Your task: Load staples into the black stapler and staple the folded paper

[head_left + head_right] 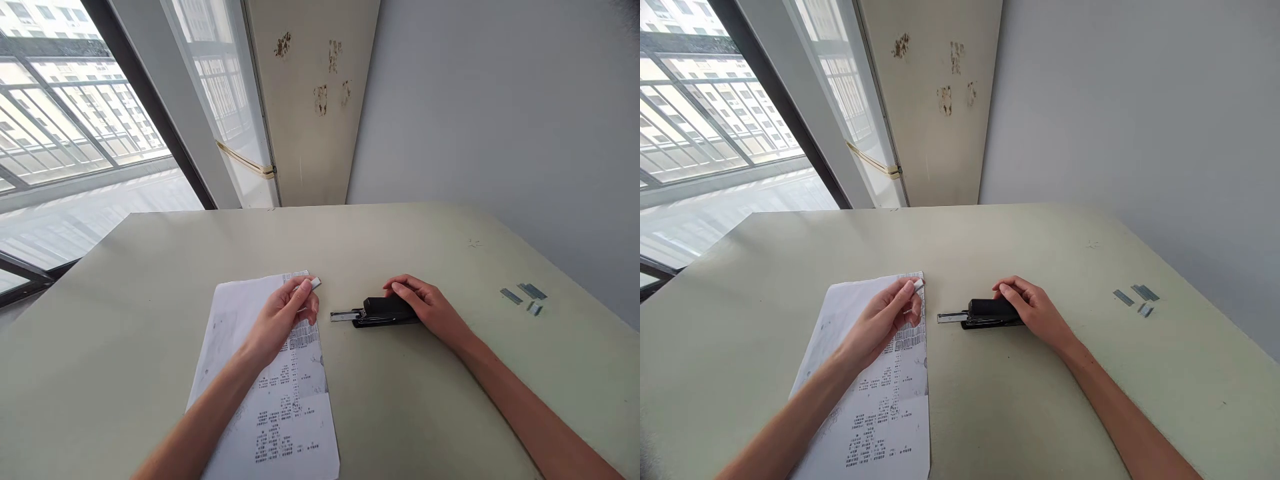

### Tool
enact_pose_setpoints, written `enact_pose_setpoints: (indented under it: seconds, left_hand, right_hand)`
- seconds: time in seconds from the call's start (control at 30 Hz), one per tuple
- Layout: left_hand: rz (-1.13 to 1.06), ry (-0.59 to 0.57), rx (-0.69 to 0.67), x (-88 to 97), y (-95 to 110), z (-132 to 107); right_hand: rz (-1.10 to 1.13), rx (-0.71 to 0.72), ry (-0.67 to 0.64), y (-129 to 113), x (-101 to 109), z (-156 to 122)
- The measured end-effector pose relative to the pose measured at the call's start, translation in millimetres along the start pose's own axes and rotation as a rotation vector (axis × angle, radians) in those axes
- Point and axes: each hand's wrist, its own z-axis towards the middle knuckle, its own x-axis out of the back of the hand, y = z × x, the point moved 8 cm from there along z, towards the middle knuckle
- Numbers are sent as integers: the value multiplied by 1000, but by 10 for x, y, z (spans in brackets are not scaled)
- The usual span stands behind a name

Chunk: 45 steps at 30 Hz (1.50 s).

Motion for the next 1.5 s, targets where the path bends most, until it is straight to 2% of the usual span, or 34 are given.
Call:
enact_pose_setpoints:
  seconds: [0.2,0.4,0.7,0.77,0.87,0.93,1.0,1.17,1.33,1.5]
  left_hand:
    - [-8,-39,-5,-24,-31,15]
    - [186,-110,-42,-119,-83,10]
    - [441,-123,-126,-185,-72,-29]
    - [534,-95,-174,-175,-34,-39]
    - [711,-49,-329,-176,68,-68]
    - [809,-54,-435,-212,118,-100]
    - [868,-85,-486,-254,125,-126]
    - [949,-112,-502,-299,104,-156]
    - [954,-89,-495,-278,104,-142]
    - [957,-116,-506,-297,92,-137]
  right_hand:
    - [-5,13,2,10,3,13]
    - [18,-6,-1,30,1,9]
    - [30,-18,-13,25,-3,9]
    - [30,-15,-11,17,-3,6]
    - [29,-7,-7,2,1,3]
    - [33,-5,-14,-6,-1,3]
    - [43,-8,-24,-9,-5,3]
    - [55,-11,-28,2,-8,8]
    - [58,-7,-26,4,-13,9]
    - [60,-8,-22,-1,-12,10]
